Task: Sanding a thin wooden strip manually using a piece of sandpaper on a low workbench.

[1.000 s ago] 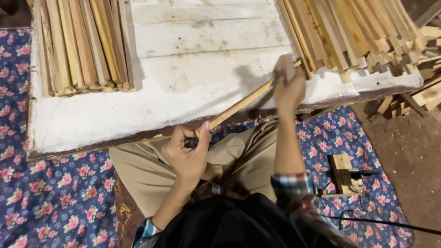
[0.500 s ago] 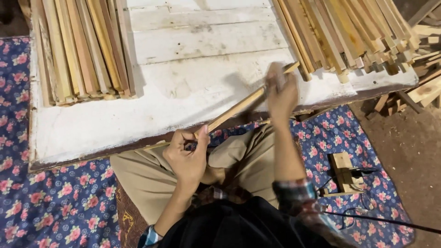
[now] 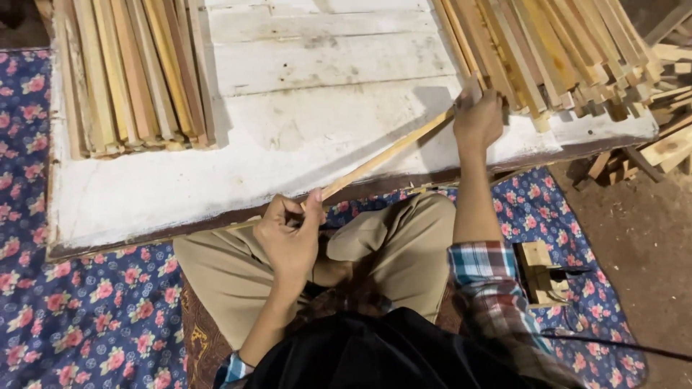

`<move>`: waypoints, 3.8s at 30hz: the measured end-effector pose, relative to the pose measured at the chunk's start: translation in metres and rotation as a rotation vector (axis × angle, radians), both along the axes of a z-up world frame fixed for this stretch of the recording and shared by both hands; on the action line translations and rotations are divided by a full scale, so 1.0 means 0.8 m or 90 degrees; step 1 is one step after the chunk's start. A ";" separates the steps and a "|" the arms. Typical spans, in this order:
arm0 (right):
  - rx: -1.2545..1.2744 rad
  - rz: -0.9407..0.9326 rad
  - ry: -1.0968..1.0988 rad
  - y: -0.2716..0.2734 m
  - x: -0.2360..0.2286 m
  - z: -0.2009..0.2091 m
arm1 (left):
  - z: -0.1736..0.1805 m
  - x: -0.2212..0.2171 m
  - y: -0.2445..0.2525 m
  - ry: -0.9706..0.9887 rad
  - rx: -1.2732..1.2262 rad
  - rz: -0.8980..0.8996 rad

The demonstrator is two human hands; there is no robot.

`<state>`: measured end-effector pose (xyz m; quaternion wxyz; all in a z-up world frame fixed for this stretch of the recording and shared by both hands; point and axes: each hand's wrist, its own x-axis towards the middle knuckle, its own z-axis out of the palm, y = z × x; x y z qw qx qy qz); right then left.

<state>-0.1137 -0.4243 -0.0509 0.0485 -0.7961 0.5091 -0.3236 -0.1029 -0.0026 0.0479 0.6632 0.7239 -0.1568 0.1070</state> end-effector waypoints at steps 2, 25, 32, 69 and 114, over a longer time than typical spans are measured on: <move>0.040 0.044 -0.001 0.049 -0.003 0.021 | 0.005 0.001 0.005 -0.020 0.025 0.005; 0.546 0.621 -0.384 0.155 0.312 0.078 | -0.022 0.062 0.074 -0.322 0.275 0.032; 0.629 0.449 -0.173 0.326 0.485 0.140 | -0.036 0.198 0.054 -0.510 0.578 0.254; 0.057 0.149 0.021 0.023 -0.061 0.057 | -0.053 -0.013 -0.116 -0.470 0.255 -0.226; 0.100 0.124 -0.235 0.015 -0.051 0.047 | -0.061 0.078 -0.024 0.112 -0.213 -0.262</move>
